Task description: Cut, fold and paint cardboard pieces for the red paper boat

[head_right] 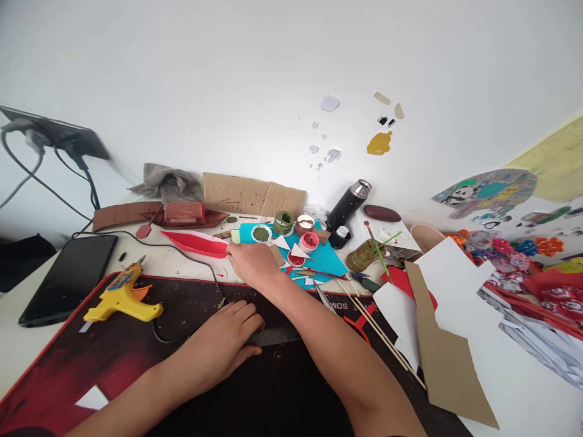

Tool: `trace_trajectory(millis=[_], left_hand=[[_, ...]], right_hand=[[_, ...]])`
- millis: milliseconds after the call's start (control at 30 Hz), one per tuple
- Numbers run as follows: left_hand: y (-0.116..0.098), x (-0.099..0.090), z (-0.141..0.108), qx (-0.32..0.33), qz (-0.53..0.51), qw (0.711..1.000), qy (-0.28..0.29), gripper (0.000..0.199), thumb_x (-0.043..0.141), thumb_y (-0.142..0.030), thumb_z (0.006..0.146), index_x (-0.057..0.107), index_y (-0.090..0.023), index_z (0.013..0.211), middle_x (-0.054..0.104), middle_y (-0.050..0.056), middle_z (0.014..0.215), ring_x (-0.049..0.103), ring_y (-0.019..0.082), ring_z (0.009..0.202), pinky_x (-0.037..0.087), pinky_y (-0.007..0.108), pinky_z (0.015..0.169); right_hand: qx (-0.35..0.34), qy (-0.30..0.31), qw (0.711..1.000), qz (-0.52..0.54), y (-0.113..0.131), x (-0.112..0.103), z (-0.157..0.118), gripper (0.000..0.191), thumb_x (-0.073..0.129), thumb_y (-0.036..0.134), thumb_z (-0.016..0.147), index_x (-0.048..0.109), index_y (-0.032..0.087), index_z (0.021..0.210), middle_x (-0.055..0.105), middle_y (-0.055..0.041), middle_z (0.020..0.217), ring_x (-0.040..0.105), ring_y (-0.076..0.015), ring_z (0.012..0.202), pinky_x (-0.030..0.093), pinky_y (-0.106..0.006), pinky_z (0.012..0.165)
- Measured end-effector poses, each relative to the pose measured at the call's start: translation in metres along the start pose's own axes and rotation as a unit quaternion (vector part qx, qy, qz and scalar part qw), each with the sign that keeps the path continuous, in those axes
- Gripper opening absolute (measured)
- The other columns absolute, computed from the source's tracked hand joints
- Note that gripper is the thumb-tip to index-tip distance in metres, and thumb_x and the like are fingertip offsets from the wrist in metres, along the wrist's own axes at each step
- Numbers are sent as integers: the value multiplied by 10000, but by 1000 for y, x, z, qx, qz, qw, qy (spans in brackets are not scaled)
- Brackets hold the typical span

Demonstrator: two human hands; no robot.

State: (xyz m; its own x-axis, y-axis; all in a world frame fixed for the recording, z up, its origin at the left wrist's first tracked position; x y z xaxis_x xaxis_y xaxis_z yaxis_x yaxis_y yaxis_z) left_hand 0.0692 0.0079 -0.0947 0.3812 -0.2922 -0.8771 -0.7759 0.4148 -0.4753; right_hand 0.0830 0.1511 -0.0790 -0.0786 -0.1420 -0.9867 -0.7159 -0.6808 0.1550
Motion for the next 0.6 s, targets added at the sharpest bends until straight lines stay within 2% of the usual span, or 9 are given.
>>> trace_trajectory(millis=[100, 233, 333, 467, 600], left_hand=[[0, 0, 0, 3, -4, 1000, -2, 193, 814, -245, 982, 702, -206, 1134, 736, 85, 1140, 684, 311, 1049, 535, 481, 986], [1, 2, -1, -2, -6, 1000, 2, 189, 806, -235, 987, 702, -203, 1141, 736, 86, 1162, 683, 321, 1077, 534, 483, 983], [2, 2, -1, -1, -12, 1000, -7, 184, 806, -229, 984, 704, -206, 1135, 734, 86, 1161, 687, 331, 1099, 535, 491, 988], [6, 4, -2, 7, -15, 1000, -23, 164, 796, -216, 979, 702, -213, 1113, 725, 85, 1144, 685, 335, 1097, 532, 490, 984], [9, 1, -3, 22, -33, 998, -40, 147, 756, -212, 990, 696, -231, 1123, 722, 75, 1130, 686, 309, 1067, 531, 460, 979]], right_hand=[[15, -9, 1000, 23, -5, -2, -4, 307, 572, 387, 1172, 775, 272, 1372, 868, -84, 1236, 811, -297, 1097, 516, -341, 864], [42, -54, 992, 103, -13, -10, -24, 309, 612, 424, 1158, 807, 277, 1348, 879, -56, 1027, 804, -254, 1001, 500, -311, 870], [59, -97, 977, 180, -20, -16, -52, 269, 631, 396, 1143, 842, 251, 1222, 852, -40, 938, 774, -219, 892, 492, -286, 805], [100, -99, 958, 249, -35, -12, -95, 245, 635, 362, 1120, 845, 236, 1121, 797, -15, 813, 721, -199, 751, 480, -283, 715], [114, -89, 946, 289, -46, -8, -137, 207, 668, 344, 1095, 844, 237, 1068, 825, -16, 877, 743, -202, 801, 504, -289, 757]])
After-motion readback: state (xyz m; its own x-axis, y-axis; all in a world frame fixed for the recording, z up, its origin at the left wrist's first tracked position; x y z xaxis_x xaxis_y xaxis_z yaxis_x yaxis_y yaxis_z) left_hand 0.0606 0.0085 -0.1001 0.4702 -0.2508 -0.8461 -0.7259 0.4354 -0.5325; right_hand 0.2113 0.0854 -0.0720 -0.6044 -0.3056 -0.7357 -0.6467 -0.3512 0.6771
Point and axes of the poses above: each hand's wrist, its own z-axis towards the middle knuckle, its own x-axis out of the palm, y = z × x, the point moved 6 cm from there along z, towards the middle knuckle
